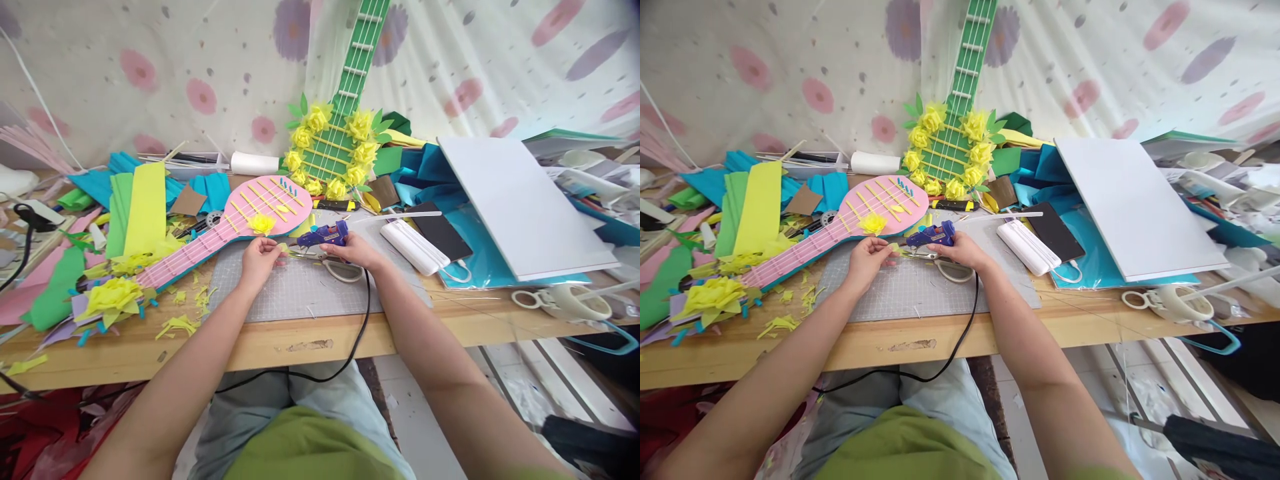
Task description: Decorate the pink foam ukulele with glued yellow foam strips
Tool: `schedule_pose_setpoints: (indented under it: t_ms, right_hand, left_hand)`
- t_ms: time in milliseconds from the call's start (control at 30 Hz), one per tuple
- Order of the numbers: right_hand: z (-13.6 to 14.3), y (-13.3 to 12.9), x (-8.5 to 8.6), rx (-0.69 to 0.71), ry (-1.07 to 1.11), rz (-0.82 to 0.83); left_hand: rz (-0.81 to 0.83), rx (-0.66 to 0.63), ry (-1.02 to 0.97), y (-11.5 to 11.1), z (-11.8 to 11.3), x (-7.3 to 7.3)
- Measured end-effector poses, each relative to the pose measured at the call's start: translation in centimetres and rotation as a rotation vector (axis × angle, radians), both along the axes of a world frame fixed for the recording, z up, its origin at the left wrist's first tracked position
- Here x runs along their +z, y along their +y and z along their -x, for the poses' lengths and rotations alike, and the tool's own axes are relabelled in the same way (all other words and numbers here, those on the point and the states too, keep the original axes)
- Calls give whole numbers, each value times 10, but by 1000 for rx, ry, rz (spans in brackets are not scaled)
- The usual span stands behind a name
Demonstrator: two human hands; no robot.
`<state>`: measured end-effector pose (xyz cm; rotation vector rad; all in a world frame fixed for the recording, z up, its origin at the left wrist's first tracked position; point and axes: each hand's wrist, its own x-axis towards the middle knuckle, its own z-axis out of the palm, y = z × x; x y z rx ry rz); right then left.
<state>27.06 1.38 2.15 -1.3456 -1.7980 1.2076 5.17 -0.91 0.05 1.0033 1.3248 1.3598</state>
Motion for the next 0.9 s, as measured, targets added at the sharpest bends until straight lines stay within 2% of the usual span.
schedule_pose_setpoints:
  t_ms: [233, 500, 900]
  right_hand:
    - [2, -2, 4, 38, -101, -46]
    - [2, 1, 0, 39, -149, -95]
    - [4, -1, 4, 27, -126, -84]
  left_hand:
    - [2, -4, 1, -1, 0, 0]
    - [1, -6, 2, -1, -1, 2]
    - [3, -15, 6, 0, -1, 0]
